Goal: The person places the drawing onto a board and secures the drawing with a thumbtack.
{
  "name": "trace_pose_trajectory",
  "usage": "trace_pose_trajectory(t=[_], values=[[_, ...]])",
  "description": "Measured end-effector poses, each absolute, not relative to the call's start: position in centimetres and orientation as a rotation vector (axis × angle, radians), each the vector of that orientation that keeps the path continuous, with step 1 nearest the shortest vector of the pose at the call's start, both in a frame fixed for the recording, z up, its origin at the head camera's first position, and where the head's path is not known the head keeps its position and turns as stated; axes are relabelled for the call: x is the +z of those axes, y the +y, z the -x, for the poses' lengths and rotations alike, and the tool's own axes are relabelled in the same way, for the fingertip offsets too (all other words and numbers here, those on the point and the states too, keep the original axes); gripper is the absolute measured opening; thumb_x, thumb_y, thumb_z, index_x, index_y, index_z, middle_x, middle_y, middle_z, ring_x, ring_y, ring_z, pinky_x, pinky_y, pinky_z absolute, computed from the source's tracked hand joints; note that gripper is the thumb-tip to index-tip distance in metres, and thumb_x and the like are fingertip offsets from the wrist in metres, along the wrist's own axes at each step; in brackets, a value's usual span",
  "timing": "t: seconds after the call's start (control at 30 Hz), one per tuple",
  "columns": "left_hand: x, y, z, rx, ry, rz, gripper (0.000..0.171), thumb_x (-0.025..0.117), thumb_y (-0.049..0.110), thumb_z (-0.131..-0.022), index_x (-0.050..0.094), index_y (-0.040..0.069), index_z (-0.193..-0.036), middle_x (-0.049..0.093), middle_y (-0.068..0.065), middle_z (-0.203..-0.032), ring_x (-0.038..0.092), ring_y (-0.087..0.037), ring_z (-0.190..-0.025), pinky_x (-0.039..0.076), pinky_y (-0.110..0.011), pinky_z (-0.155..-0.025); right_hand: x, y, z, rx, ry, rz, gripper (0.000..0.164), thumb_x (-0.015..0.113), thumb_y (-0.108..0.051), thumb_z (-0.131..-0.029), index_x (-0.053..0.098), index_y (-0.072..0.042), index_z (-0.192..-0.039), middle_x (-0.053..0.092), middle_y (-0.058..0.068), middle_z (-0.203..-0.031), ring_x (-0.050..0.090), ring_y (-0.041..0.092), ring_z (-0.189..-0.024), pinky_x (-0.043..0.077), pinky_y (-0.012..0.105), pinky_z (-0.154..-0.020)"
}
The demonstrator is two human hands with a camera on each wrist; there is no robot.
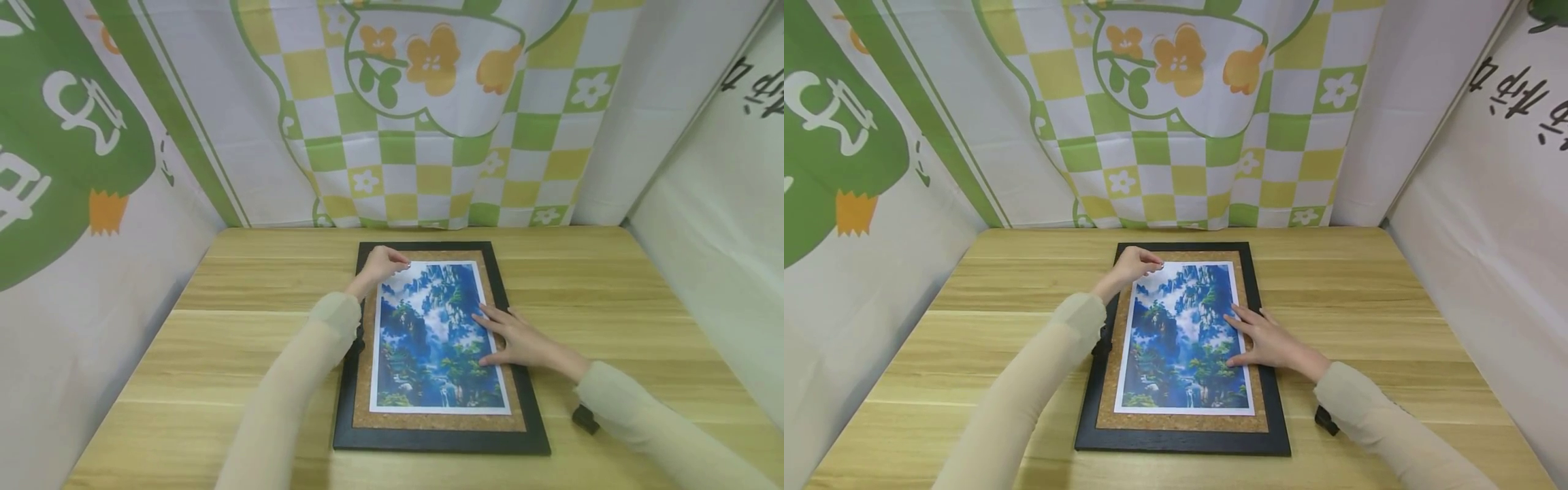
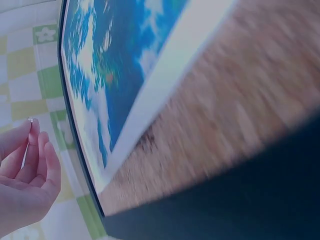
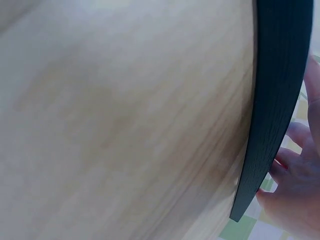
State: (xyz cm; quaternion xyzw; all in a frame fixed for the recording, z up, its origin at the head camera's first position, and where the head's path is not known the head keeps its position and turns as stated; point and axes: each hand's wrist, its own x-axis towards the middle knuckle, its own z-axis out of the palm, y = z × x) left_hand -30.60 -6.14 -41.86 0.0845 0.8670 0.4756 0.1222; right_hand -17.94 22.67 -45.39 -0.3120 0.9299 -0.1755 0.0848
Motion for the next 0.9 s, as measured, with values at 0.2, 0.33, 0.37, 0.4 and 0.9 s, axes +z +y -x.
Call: trace_pose_trajectory(t=[0.2, 0.33, 0.37, 0.4, 0.9], values=[[-42.4, -4.2, 31.1, 1.469, 2.521, -0.217, 0.018, 0.061, 0.008, -0.086, 0.069, 0.000, -0.100, 0.066, -0.015, -0.103, 0.062, -0.024, -0.093, 0.051, -0.028, -0.076, -45.4, 22.6, 18.0, -0.535, 2.771, 0.918, 0.090, 0.068, -0.050, -0.073, 0.032, -0.001, -0.140, 0.018, 0.024, -0.148, 0.020, 0.044, -0.133, 0.009, 0.064, -0.104], [-43.0, -3.0, 31.3, 1.575, 2.474, -0.126, 0.017, 0.061, 0.007, -0.086, 0.069, -0.001, -0.099, 0.067, -0.016, -0.101, 0.063, -0.025, -0.093, 0.052, -0.030, -0.078, -45.4, 22.6, 18.0, -0.530, 2.775, 0.918, 0.090, 0.069, -0.050, -0.073, 0.033, -0.001, -0.140, 0.019, 0.024, -0.147, 0.020, 0.043, -0.133, 0.009, 0.063, -0.104], [-43.2, -2.7, 31.3, 1.600, 2.461, -0.101, 0.017, 0.061, 0.007, -0.086, 0.069, -0.001, -0.099, 0.066, -0.016, -0.102, 0.062, -0.025, -0.093, 0.052, -0.031, -0.078, -45.4, 22.6, 18.0, -0.525, 2.777, 0.920, 0.090, 0.068, -0.050, -0.073, 0.033, -0.001, -0.139, 0.019, 0.024, -0.147, 0.020, 0.043, -0.133, 0.009, 0.063, -0.104], [-43.4, -2.5, 31.3, 1.623, 2.448, -0.075, 0.017, 0.061, 0.007, -0.086, 0.069, -0.001, -0.099, 0.066, -0.016, -0.102, 0.062, -0.025, -0.093, 0.052, -0.032, -0.079, -45.5, 22.6, 18.0, -0.521, 2.778, 0.920, 0.090, 0.068, -0.050, -0.073, 0.033, -0.001, -0.139, 0.019, 0.024, -0.147, 0.021, 0.043, -0.133, 0.010, 0.063, -0.105], [-44.9, -0.3, 31.6, 1.664, 2.569, 0.170, 0.012, 0.066, 0.011, -0.083, 0.072, 0.005, -0.090, 0.070, -0.011, -0.093, 0.064, -0.022, -0.089, 0.052, -0.032, -0.077, -45.2, 22.5, 17.8, -0.517, 2.775, 0.910, 0.089, 0.068, -0.050, -0.074, 0.033, -0.001, -0.139, 0.020, 0.025, -0.147, 0.021, 0.043, -0.133, 0.009, 0.063, -0.104]])
